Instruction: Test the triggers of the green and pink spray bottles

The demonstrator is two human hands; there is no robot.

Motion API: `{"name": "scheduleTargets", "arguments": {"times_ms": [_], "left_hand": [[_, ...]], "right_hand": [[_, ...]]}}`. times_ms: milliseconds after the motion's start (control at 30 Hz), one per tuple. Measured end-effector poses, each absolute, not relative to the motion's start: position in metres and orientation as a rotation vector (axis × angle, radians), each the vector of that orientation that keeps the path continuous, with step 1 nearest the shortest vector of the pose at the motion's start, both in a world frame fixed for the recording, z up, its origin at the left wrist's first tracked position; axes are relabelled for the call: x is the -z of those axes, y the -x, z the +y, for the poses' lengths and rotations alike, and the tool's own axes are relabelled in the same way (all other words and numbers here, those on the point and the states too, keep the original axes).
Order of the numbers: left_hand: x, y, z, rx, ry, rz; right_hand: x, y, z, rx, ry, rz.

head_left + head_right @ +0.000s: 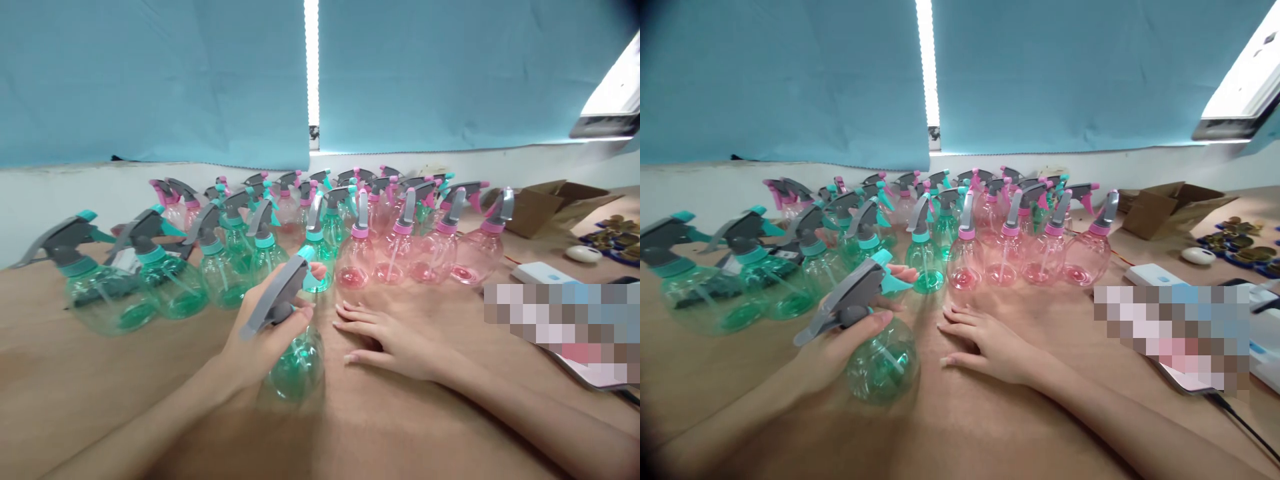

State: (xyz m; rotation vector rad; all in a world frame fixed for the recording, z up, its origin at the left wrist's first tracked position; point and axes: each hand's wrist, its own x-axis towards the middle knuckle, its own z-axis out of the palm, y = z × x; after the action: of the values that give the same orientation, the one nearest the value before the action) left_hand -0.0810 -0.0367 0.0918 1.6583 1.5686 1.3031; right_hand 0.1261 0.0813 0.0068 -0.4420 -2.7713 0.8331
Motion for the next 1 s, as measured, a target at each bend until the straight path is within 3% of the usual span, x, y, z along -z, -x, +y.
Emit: {"name": "scheduleTargets", "arguments": {"times_ms": [1000], "left_hand": [[-0.0908,0.0787,-0.0374,-1.337,-1.69,1.489]], "right_hand": [[-0.0052,-0.1254,0.0794,-0.795,0.477,-2.802]]}}
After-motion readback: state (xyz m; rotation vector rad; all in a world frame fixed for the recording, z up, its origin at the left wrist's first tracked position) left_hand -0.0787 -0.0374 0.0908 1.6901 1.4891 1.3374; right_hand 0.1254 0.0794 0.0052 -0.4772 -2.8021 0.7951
